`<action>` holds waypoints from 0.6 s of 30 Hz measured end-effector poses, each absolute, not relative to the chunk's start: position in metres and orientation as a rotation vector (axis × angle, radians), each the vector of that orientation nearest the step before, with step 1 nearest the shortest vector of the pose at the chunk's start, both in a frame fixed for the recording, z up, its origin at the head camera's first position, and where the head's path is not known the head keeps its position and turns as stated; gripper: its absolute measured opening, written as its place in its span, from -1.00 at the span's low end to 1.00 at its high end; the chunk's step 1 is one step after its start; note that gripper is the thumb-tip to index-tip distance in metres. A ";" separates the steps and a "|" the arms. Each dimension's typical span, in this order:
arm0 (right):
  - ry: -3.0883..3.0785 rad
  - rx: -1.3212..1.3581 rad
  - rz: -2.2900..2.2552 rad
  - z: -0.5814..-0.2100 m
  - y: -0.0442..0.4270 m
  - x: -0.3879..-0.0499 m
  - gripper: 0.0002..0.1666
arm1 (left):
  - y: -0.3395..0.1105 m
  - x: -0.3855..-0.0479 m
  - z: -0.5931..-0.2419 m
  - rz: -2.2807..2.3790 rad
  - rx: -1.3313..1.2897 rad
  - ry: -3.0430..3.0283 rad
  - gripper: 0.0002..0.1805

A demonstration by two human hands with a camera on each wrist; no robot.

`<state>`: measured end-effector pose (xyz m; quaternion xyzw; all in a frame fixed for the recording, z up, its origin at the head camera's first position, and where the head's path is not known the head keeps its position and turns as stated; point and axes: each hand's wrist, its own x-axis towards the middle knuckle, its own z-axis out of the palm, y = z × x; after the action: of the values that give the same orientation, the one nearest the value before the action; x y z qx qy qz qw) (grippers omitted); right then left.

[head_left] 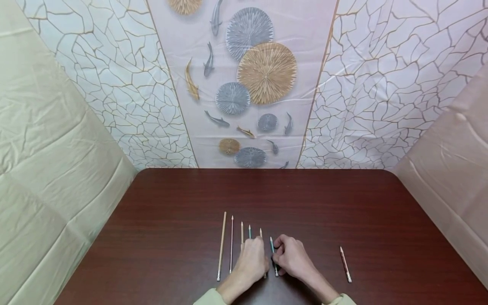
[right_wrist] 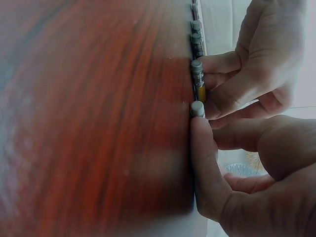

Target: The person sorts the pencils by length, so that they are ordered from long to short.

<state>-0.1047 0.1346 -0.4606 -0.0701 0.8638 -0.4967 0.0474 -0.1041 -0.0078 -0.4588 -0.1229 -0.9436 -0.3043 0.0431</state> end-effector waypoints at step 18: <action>2.621 -0.201 -1.539 -0.462 0.135 -0.104 -0.79 | -0.009 -0.103 -0.459 -0.938 -0.353 -2.833 -0.76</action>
<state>-0.1043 0.1353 -0.4621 -0.0661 0.8595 -0.5047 0.0476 -0.1027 -0.0093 -0.4590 -0.1173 -0.9406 -0.3113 0.0683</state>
